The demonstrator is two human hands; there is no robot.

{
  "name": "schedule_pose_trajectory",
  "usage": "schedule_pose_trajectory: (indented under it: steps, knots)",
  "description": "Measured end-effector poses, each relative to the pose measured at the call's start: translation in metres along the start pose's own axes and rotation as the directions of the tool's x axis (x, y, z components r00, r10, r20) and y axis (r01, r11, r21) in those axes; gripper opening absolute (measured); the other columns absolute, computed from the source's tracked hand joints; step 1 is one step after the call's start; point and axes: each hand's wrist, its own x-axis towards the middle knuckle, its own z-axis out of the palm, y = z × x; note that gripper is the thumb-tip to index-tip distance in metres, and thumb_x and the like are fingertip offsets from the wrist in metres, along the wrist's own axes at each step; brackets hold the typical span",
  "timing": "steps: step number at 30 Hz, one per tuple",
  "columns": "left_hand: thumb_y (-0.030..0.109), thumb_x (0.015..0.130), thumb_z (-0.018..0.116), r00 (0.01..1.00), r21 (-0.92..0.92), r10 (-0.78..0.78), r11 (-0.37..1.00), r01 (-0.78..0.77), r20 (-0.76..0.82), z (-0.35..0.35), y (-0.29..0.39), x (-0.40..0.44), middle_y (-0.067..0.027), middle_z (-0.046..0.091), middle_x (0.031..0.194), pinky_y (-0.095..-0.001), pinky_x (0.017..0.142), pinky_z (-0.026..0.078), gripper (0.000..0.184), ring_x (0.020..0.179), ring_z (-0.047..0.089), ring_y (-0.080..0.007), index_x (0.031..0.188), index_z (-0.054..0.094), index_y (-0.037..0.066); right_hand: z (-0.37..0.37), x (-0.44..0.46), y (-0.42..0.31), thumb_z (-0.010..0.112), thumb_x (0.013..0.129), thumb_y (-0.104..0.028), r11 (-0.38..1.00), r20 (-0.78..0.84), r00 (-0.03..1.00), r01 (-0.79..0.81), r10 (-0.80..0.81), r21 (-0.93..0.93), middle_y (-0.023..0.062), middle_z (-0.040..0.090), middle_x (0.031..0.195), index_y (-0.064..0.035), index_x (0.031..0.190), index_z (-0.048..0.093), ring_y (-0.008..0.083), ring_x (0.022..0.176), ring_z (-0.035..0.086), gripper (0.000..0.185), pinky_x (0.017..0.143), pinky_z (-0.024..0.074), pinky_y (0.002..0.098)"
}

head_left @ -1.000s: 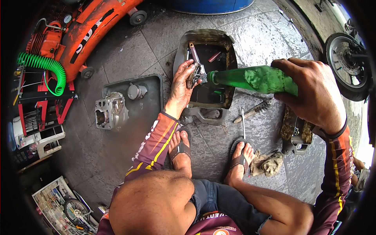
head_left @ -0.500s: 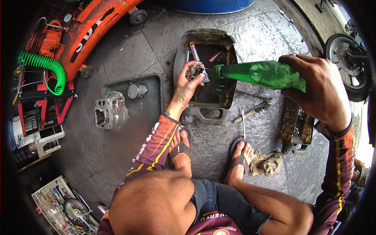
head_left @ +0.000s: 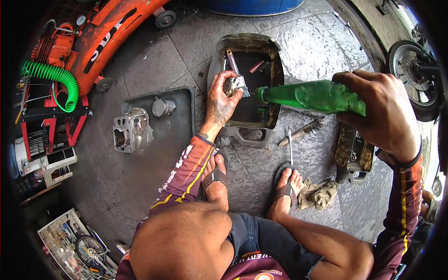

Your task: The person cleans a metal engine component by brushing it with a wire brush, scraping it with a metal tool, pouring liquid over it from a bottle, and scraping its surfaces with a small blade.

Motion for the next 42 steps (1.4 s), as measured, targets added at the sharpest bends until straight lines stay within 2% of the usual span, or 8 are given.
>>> schedule_pose_trajectory:
  steps: [4, 7, 10, 25, 31, 34, 38, 42]
  knots:
    - [-0.003, 0.077, 0.073, 0.998, 0.039, 0.058, 0.998, -0.057, -0.014, 0.0, 0.002, 0.0, -0.0073, 0.061, 0.108, -0.0319, 0.089, 0.049, 0.041, 0.1, 0.062, -0.0231, 0.113, 0.056, 0.007, 0.002, -0.001, -0.002, 0.08, 0.066, -0.013, 1.0, 0.011, 1.0, 0.003, -0.003, 0.004, 0.0123, 0.068, 0.087, -0.0069, 0.103, 0.067, 0.0333, 0.083, 0.068, 0.039, 0.072, 0.053, 0.0438]
    - [0.02, 0.092, 0.07, 0.979, -0.319, -0.181, 0.926, 0.202, 0.094, -0.001, 0.005, 0.0, -0.0064, 0.064, 0.105, -0.0304, 0.079, 0.054, 0.028, 0.093, 0.065, -0.0222, 0.113, 0.054, 0.011, 0.004, -0.002, -0.001, 0.08, 0.066, -0.014, 1.0, -0.024, 1.0, 0.001, -0.001, -0.004, 0.012, 0.068, 0.087, -0.0072, 0.102, 0.067, 0.0329, 0.084, 0.068, 0.039, 0.072, 0.053, 0.0439]
    - [0.068, 0.098, 0.034, 0.815, -0.707, -0.419, 0.424, 0.566, 0.401, -0.008, 0.003, 0.002, -0.0073, 0.067, 0.103, -0.0347, 0.063, 0.059, 0.058, 0.086, 0.069, -0.0206, 0.11, 0.053, 0.014, 0.003, -0.001, -0.002, 0.08, 0.066, -0.015, 1.0, -0.019, 1.0, 0.018, -0.018, 0.016, 0.0118, 0.068, 0.087, -0.0074, 0.104, 0.067, 0.0331, 0.084, 0.068, 0.04, 0.072, 0.053, 0.0438]
    - [0.008, 0.09, 0.07, 0.851, -0.674, -0.334, 0.519, 0.525, 0.406, 0.0, 0.009, -0.01, 0.0025, 0.058, 0.103, -0.0291, 0.072, 0.055, 0.036, 0.097, 0.06, -0.0106, 0.122, 0.054, 0.015, 0.007, 0.0, 0.002, 0.08, 0.068, -0.016, 1.0, -0.029, 0.999, 0.018, -0.018, 0.011, 0.0117, 0.07, 0.089, -0.0073, 0.105, 0.067, 0.033, 0.082, 0.069, 0.04, 0.072, 0.0543, 0.0427]
    - [0.037, 0.095, 0.065, 0.852, -0.533, -0.371, 0.666, 0.522, 0.37, -0.007, 0.025, -0.007, -0.0003, 0.061, 0.098, -0.0257, 0.054, 0.051, 0.032, 0.078, 0.065, -0.0143, 0.115, 0.054, 0.014, 0.007, -0.002, -0.002, 0.08, 0.068, -0.016, 1.0, 0.001, 1.0, 0.008, -0.008, 0.008, 0.0111, 0.07, 0.087, -0.0074, 0.105, 0.068, 0.0333, 0.08, 0.069, 0.04, 0.071, 0.0542, 0.0426]
    - [0.063, 0.098, 0.044, 0.773, -0.734, -0.407, 0.289, 0.615, 0.487, -0.011, 0.014, -0.002, -0.0058, 0.066, 0.089, -0.0345, 0.052, 0.057, 0.058, 0.075, 0.066, -0.0184, 0.099, 0.059, 0.007, 0.004, -0.002, -0.006, 0.079, 0.068, -0.016, 0.999, 0.033, 0.999, 0.003, -0.004, 0.032, 0.0112, 0.069, 0.086, -0.0073, 0.105, 0.068, 0.0335, 0.08, 0.069, 0.039, 0.071, 0.054, 0.0426]
    - [0.072, 0.089, 0.052, 0.669, -0.797, -0.622, 0.116, 0.592, 0.406, -0.003, 0.005, 0.001, -0.0034, 0.059, 0.073, -0.0571, 0.066, 0.056, 0.058, 0.071, 0.066, -0.0308, 0.082, 0.058, 0.015, 0.005, -0.003, -0.011, 0.079, 0.068, -0.016, 0.998, 0.048, 0.999, 0.021, -0.024, 0.056, 0.0112, 0.069, 0.087, -0.0073, 0.105, 0.068, 0.0334, 0.079, 0.069, 0.04, 0.07, 0.0539, 0.0422]
    - [0.07, 0.081, 0.066, 0.693, -0.741, -0.658, 0.301, 0.6, 0.293, -0.004, 0.001, -0.002, -0.0005, 0.053, 0.072, -0.0457, 0.061, 0.058, 0.054, 0.071, 0.062, -0.0186, 0.082, 0.053, 0.017, 0.005, -0.001, -0.012, 0.08, 0.068, -0.017, 0.999, 0.015, 1.0, 0.013, -0.013, 0.033, 0.0109, 0.069, 0.087, -0.0074, 0.105, 0.068, 0.0332, 0.08, 0.069, 0.04, 0.07, 0.0538, 0.0418]
